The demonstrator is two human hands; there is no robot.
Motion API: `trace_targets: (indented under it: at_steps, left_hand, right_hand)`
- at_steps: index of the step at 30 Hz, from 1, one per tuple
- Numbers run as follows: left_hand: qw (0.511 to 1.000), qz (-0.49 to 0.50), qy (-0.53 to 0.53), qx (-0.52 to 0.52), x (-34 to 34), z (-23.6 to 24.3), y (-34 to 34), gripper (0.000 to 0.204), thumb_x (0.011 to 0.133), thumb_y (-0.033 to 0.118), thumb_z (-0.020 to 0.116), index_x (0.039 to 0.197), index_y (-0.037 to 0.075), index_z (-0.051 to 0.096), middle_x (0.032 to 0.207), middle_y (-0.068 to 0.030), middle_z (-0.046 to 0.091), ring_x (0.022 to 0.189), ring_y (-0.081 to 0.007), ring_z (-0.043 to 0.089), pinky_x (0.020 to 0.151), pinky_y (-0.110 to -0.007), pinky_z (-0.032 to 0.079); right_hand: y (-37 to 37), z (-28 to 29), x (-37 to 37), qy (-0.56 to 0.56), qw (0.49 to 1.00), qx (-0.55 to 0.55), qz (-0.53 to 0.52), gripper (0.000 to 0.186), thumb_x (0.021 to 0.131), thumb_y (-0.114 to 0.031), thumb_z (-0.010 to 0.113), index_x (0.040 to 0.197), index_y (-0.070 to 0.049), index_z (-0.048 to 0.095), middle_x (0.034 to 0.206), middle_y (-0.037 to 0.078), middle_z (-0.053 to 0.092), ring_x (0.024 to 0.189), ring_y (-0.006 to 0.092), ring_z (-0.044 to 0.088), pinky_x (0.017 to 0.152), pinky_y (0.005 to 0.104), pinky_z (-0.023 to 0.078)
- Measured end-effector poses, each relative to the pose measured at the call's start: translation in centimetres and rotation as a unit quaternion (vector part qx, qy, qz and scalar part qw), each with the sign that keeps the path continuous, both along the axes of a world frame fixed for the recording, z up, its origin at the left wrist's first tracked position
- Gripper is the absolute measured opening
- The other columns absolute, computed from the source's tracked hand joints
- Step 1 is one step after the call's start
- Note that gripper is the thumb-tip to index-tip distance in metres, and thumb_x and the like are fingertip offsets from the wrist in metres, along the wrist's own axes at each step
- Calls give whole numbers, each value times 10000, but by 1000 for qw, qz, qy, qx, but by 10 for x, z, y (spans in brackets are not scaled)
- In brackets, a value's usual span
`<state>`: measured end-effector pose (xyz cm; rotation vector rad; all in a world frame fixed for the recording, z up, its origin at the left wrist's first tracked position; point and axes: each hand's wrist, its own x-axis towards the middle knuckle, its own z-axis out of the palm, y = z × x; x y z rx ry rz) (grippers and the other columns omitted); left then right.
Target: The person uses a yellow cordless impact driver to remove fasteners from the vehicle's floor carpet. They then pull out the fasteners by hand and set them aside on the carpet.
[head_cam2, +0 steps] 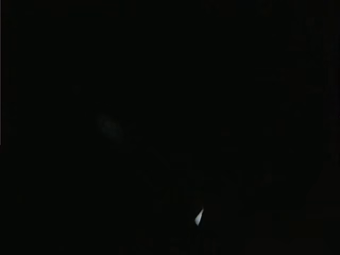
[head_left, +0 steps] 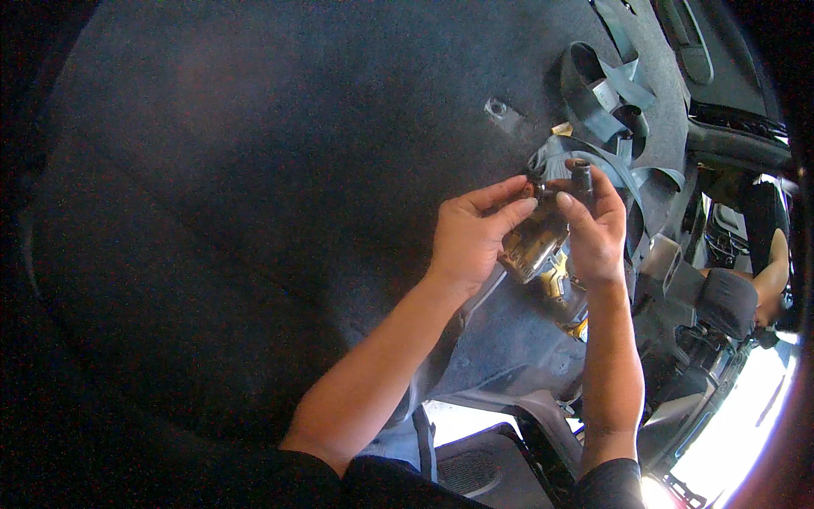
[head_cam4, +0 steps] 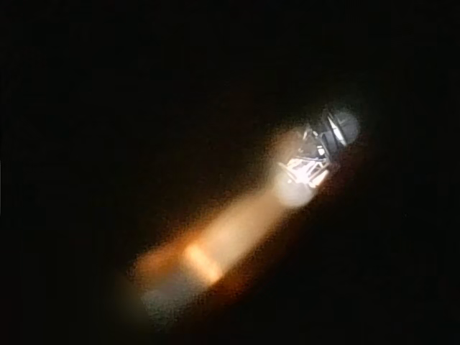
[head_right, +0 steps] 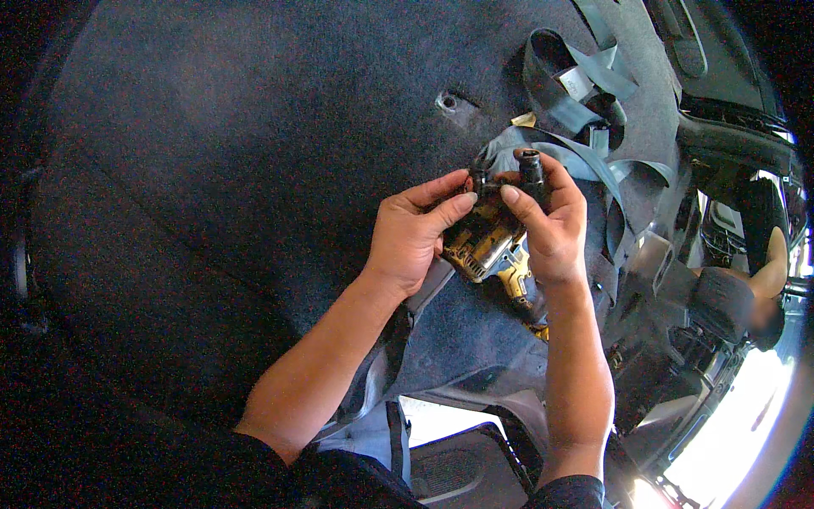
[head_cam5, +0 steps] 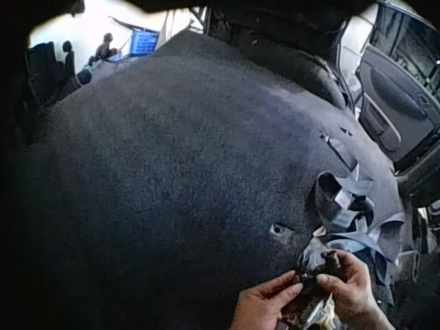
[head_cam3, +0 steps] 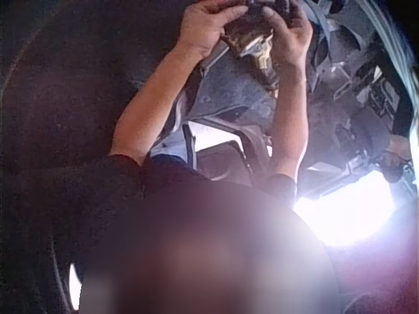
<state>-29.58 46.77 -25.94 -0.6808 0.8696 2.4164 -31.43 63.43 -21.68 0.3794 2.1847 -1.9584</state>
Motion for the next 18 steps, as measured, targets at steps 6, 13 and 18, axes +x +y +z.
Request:
trace_targets:
  at_steps: [6, 13, 18]
  left_hand:
    - [998, 59, -2, 31, 2, 0, 8, 329, 834, 26, 779, 1155, 14, 705, 1015, -67, 739, 760, -52, 635, 536, -171, 438]
    - [998, 47, -29, 30, 3, 3, 5, 307, 856, 76, 773, 1153, 27, 712, 964, -63, 736, 725, -59, 640, 534, -180, 452]
    - [990, 3, 11, -141, 8, 1, 11, 278, 921, 152, 717, 1173, 36, 713, 952, -34, 734, 699, -51, 621, 537, -194, 449]
  right_hand:
    - [1, 9, -7, -55, 998, -31, 15, 407, 884, -44, 689, 1260, 15, 545, 1043, 98, 689, 945, 169, 663, 892, 306, 515]
    - [-2, 10, -8, -39, 998, -37, 16, 399, 879, -19, 686, 1249, 15, 541, 1047, 108, 681, 957, 178, 662, 901, 322, 518]
    - [-4, 3, -1, -2, 1000, -1, 5, 412, 866, -13, 703, 1243, 18, 539, 1068, 104, 673, 983, 170, 654, 929, 323, 514]
